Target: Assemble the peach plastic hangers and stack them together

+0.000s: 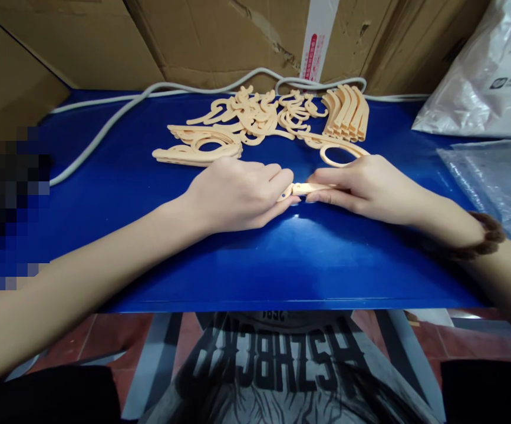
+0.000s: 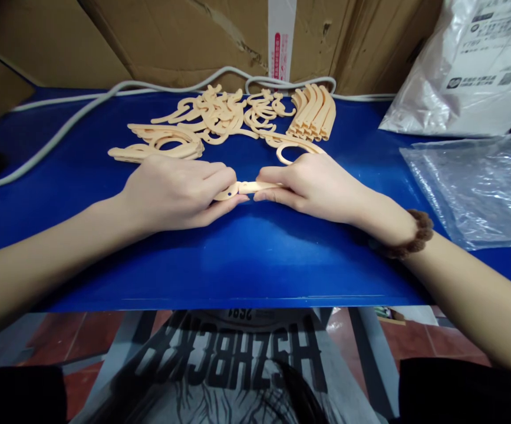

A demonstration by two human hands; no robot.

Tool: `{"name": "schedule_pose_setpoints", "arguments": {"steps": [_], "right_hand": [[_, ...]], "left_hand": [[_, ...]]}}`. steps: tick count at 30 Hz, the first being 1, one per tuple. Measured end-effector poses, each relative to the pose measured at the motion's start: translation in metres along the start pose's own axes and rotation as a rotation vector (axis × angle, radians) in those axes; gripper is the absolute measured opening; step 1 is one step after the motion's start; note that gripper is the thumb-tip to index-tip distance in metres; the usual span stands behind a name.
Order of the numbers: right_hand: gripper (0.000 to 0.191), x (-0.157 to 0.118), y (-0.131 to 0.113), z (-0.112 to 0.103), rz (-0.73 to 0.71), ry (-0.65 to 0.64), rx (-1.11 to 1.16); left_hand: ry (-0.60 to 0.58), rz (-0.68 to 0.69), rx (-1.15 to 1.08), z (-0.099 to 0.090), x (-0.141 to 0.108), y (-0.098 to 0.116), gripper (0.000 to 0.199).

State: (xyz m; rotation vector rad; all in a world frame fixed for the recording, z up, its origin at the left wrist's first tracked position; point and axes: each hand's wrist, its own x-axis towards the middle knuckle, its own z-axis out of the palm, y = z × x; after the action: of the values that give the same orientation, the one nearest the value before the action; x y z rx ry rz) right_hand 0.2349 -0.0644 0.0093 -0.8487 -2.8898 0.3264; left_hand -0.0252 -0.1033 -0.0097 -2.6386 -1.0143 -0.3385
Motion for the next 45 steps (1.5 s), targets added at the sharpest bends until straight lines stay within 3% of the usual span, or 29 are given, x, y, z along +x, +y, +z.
{"name": "schedule_pose_setpoints", "arguments": {"steps": [5,12,17,21,26,32,38,45], "right_hand": [[0.061,-0.002,-0.008,-0.004,0.066,0.013,-0.105],[0.055,-0.004,-0.012,0.001,0.044,0.063,-0.218],[0.063,-0.005,-0.012,0.000,0.042,0.156,-0.312],[0.067,-0.004,-0.017,-0.009,0.075,0.313,-0.290],[0.046,-0.003,-0.011,-0.020,0.281,0.608,-0.349],[0.034,-0.001,0.005,-0.024,0.587,0.477,-0.034],[0.028,0.000,-0.002,-0.020,0.399,0.378,0.207],[0.038,0.001,-0.008,-0.012,0.393,0.375,-0.034]], "left_hand": [[-0.019,-0.109,-0.117,0.000,-0.001,0.004,0.044],[-0.027,-0.087,-0.132,-0.005,-0.001,0.002,0.039],[0.013,-0.100,-0.110,-0.003,0.001,0.005,0.041],[0.064,-0.207,-0.108,-0.003,0.003,0.004,0.042],[0.139,-0.271,-0.070,-0.004,0.002,0.001,0.043],[0.149,-0.148,-0.007,-0.008,0.000,0.011,0.044],[0.146,0.109,-0.079,-0.011,-0.003,0.013,0.041],[0.203,0.367,-0.181,-0.007,-0.003,0.014,0.023]]}}
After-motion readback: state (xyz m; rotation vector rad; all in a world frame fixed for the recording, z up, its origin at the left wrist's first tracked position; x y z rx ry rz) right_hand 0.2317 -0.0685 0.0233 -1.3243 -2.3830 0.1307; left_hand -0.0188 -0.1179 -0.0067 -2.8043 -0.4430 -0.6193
